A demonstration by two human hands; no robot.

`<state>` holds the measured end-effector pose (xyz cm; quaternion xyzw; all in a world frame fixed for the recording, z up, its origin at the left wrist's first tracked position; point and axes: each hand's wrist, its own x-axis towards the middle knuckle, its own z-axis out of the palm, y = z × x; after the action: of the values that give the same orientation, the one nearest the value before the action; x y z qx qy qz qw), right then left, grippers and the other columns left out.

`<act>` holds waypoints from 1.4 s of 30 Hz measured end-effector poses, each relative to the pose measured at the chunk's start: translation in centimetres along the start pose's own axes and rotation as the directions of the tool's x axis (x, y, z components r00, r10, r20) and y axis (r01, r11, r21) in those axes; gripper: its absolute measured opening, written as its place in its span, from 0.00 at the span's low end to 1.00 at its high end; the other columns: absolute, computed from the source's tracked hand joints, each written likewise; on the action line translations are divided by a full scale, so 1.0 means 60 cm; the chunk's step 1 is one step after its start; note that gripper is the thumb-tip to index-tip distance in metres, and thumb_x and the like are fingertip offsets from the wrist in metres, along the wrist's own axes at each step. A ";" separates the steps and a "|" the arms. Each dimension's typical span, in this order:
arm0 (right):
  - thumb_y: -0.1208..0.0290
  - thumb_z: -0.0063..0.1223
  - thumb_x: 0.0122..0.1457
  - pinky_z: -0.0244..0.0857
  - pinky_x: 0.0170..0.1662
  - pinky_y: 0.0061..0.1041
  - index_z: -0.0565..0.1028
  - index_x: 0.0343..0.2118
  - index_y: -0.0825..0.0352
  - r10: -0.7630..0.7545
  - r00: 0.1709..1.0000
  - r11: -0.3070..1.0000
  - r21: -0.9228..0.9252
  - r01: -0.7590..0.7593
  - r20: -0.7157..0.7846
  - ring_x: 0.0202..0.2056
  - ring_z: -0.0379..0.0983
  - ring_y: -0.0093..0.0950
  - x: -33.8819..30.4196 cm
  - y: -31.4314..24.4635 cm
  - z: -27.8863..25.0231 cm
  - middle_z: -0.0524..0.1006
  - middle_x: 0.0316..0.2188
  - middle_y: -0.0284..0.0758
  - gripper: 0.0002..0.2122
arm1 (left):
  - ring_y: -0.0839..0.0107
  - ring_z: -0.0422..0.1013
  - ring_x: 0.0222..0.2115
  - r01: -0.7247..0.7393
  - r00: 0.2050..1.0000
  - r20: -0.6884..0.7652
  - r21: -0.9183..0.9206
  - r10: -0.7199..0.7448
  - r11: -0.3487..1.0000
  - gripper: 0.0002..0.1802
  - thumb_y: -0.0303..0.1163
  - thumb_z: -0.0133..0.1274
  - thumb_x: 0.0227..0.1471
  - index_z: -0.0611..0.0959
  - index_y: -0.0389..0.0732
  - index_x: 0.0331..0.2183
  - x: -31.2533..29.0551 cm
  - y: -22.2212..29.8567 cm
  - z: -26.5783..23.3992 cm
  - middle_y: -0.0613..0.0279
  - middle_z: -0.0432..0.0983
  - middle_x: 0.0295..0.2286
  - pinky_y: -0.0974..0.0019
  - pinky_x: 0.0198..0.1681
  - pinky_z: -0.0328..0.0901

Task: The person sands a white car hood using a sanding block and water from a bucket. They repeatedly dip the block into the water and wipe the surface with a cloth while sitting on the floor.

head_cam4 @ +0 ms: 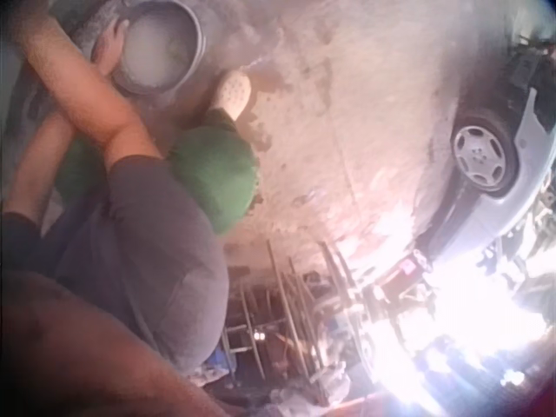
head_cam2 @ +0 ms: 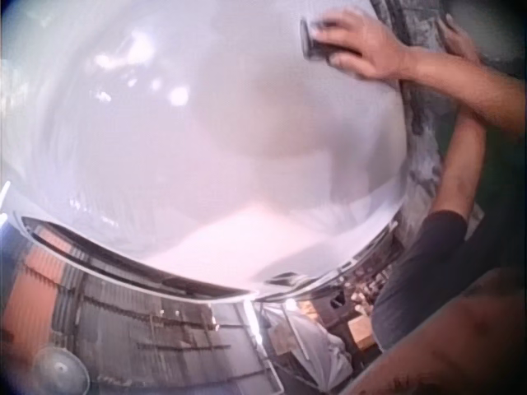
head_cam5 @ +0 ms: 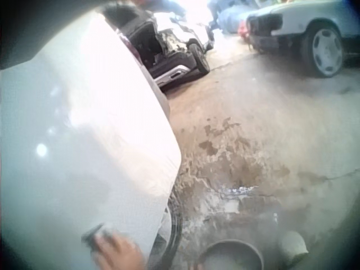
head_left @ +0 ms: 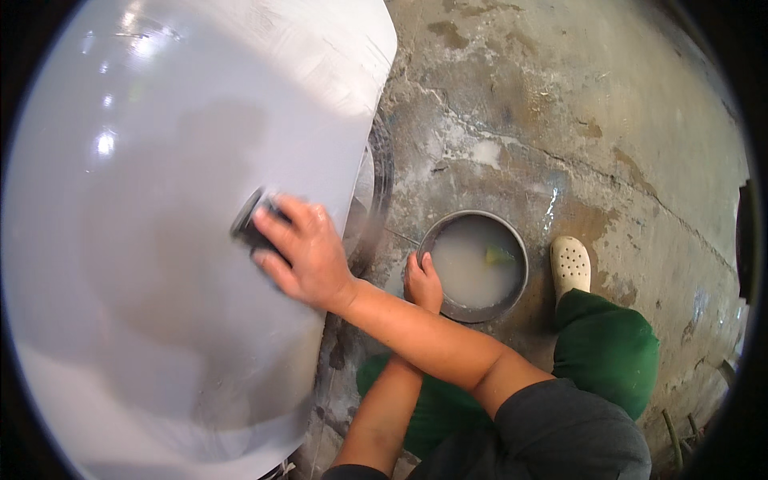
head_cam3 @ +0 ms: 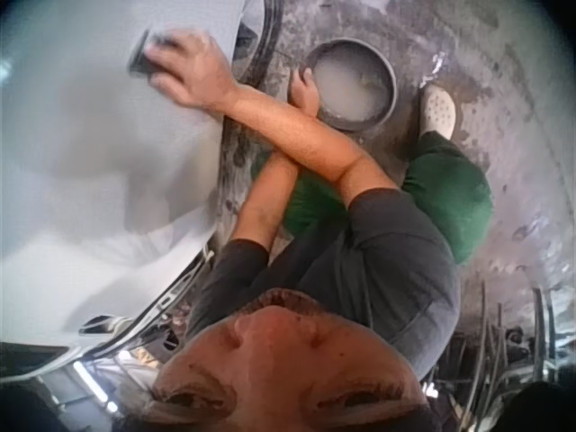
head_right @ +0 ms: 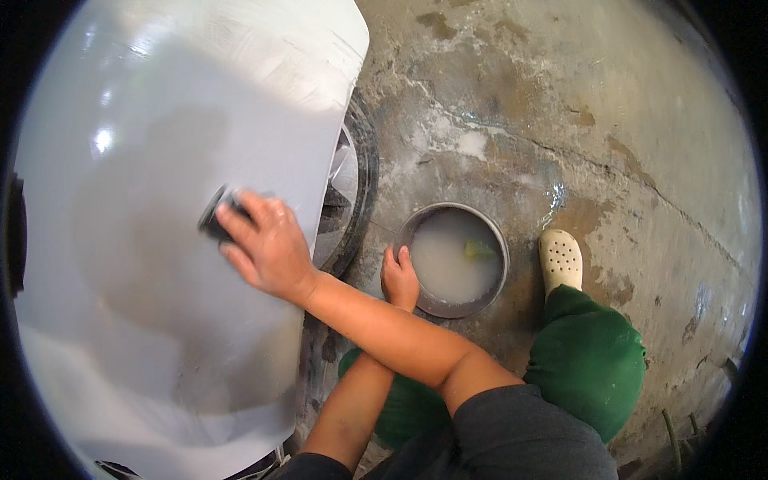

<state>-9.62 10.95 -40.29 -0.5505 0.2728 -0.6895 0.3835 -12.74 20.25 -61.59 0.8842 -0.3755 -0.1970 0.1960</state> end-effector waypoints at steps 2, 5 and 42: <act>0.67 0.63 0.55 0.63 0.60 0.44 0.77 0.52 0.68 -0.007 1.000 0.998 -0.062 0.005 -0.024 0.56 0.71 0.46 0.003 0.067 -0.010 0.78 0.52 0.47 0.22 | 0.43 0.70 0.56 -0.064 0.997 -0.031 0.016 0.064 0.998 0.29 0.46 0.48 0.68 0.74 0.32 0.58 -0.004 -0.008 0.004 0.38 0.74 0.55 0.48 0.58 0.64; 0.65 0.56 0.62 0.62 0.61 0.43 0.74 0.54 0.72 0.446 0.832 0.895 0.150 -0.420 -0.330 0.57 0.69 0.46 0.075 0.198 -0.068 0.74 0.52 0.50 0.21 | 0.42 0.66 0.60 -0.199 0.978 -0.058 0.036 0.201 0.979 0.32 0.48 0.46 0.69 0.71 0.31 0.61 -0.028 -0.013 0.022 0.37 0.70 0.59 0.47 0.62 0.60; 0.61 0.55 0.64 0.63 0.60 0.43 0.70 0.56 0.74 0.669 0.674 0.741 0.363 -0.566 -0.313 0.53 0.71 0.47 0.093 0.235 -0.069 0.72 0.53 0.49 0.24 | 0.43 0.73 0.52 0.032 0.999 0.016 -0.122 -0.030 0.992 0.26 0.46 0.46 0.68 0.77 0.35 0.55 -0.035 0.028 0.016 0.42 0.78 0.52 0.49 0.56 0.66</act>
<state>-10.98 -1.69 -49.48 -0.2115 0.4362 -0.6470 0.5885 -15.52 20.56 -61.14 0.8750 -0.3502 -0.2288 0.2438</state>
